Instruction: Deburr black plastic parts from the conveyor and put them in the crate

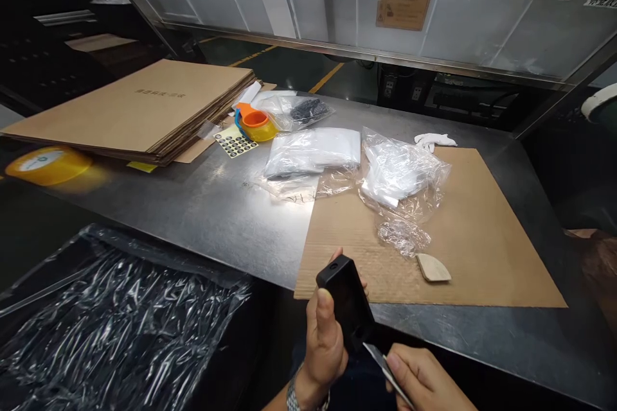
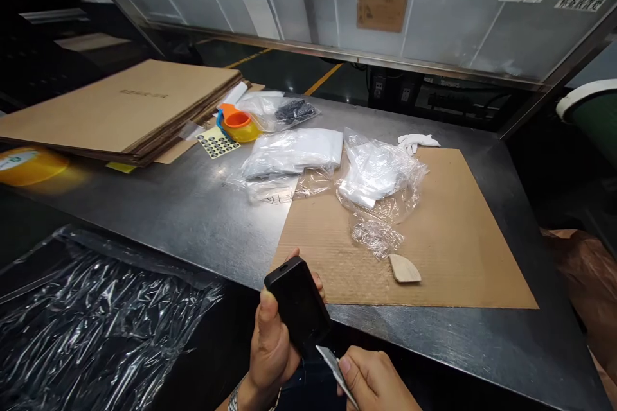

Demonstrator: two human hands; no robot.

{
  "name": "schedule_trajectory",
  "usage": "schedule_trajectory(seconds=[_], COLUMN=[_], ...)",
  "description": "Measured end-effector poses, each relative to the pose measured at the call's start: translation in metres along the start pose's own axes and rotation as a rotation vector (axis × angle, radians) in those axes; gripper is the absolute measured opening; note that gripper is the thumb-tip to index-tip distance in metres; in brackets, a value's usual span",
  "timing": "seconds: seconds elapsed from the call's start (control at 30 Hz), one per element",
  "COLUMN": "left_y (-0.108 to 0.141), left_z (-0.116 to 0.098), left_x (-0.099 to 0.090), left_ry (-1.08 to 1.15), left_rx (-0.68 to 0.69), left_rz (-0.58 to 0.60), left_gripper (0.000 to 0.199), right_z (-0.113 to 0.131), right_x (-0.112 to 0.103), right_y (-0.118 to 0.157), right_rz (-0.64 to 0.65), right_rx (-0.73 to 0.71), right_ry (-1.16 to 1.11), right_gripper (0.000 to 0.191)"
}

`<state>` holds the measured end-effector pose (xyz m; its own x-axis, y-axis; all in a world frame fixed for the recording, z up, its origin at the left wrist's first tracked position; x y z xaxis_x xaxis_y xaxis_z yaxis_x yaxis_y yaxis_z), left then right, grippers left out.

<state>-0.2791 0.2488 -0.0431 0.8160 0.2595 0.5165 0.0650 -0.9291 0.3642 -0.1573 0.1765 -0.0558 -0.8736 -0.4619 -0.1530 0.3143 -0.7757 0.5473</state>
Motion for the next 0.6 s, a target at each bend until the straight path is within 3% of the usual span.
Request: schedule_trajectory(seconds=[0.13, 0.4, 0.6], left_y=[-0.005, -0.006, -0.005], left_z=[0.000, 0.000, -0.001], left_x=[0.002, 0.005, 0.006], left_ry=[0.042, 0.000, 0.003], left_rx=[-0.064, -0.134, -0.149], left_rz=[0.005, -0.035, -0.026], left_gripper=[0.065, 0.063, 0.063], right_z=[0.004, 0.009, 0.022], right_x=[-0.009, -0.020, -0.017], right_y=[0.006, 0.021, 0.024], right_rz=[-0.151, -0.429, -0.569], right_rx=[-0.004, -0.319, -0.474], right_ry=[0.077, 0.828, 1.062], right_gripper=[0.050, 0.025, 0.026])
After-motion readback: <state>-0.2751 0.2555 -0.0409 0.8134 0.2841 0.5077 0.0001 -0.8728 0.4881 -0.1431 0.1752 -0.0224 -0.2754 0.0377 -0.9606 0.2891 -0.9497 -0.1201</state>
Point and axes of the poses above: each hand's wrist, its own y-axis away from the middle knuckle, its own x-axis out of the palm, z = x × y, the point moved 6 cm from there along -y, towards the middle knuckle, and after that the axes turned 1 degree about -x, right-handed, at the moved point
